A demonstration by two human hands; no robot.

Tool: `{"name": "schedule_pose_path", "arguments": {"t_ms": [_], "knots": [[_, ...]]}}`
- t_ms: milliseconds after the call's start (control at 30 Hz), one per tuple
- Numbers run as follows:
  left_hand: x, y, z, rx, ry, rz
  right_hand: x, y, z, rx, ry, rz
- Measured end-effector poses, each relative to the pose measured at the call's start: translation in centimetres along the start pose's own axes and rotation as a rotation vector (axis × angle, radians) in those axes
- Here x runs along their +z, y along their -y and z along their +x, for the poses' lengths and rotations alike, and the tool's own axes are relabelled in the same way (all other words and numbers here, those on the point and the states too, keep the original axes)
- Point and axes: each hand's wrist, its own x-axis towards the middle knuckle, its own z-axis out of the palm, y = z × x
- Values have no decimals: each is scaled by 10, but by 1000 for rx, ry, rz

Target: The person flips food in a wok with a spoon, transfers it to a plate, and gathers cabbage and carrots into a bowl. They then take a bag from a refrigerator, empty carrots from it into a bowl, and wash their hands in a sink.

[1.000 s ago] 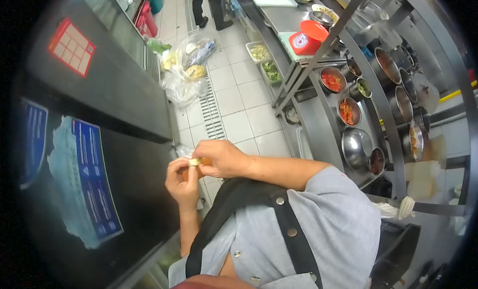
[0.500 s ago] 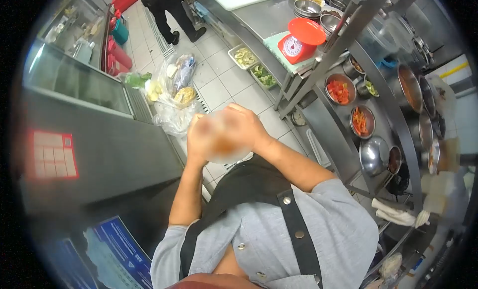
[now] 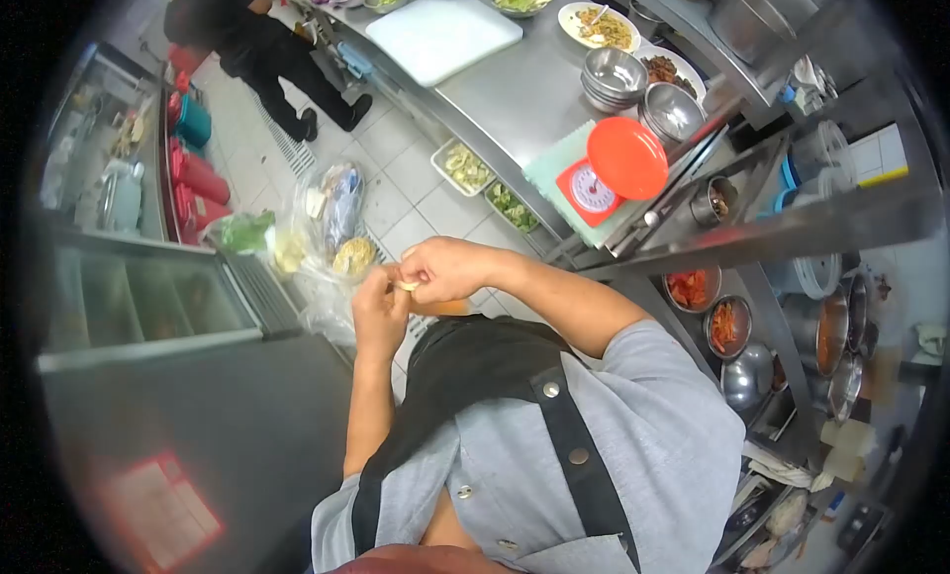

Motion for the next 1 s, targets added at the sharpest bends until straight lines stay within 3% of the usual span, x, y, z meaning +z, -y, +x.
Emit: {"name": "schedule_pose_path", "arguments": {"t_ms": [33,67,100,167,233,333,400,433,500,533,567,633,667,700,767,833,900,933,1000], "knots": [[-8,13,18,-98,91,-5,-11,-3,17,-1,27,-151],[-12,20,36,-170,118,-217,-18,-6,32,24,28,-197],[-18,39,48,-168,141,-219,-21,-5,44,37,10,-189],[-19,78,78,-168,282,-509,-41,3,65,63,17,-286],[-27,76,116,-179,296,-563,-64,14,81,47,-65,-347],[-43,64,189,461,163,31,-92,19,100,20,-225,-329],[-45,123,248,413,62,127,-112,23,98,40,-309,-307],[-56,131,279,423,189,22,-124,17,97,50,-334,-309],[-59,117,325,428,344,-82,-143,1,98,384,-604,57],[-52,99,338,243,424,-276,-147,-13,104,395,-617,81],[-38,88,357,66,482,-464,-162,-31,111,356,-695,159],[-3,81,388,56,576,-512,-196,-55,130,306,-781,238],[12,79,402,32,664,-568,-208,-65,143,255,-839,135],[24,77,420,38,668,-565,-224,-74,155,201,-891,23],[44,74,460,236,656,-328,-257,-88,171,76,-916,10],[71,94,503,232,629,-373,-290,-101,185,-44,-1036,-2],[79,96,550,111,706,-469,-325,-108,188,-11,-1052,-52],[79,98,572,184,641,-272,-345,-113,192,22,-1078,-119],[88,116,616,184,602,-277,-378,-135,207,33,-1130,17]]}}
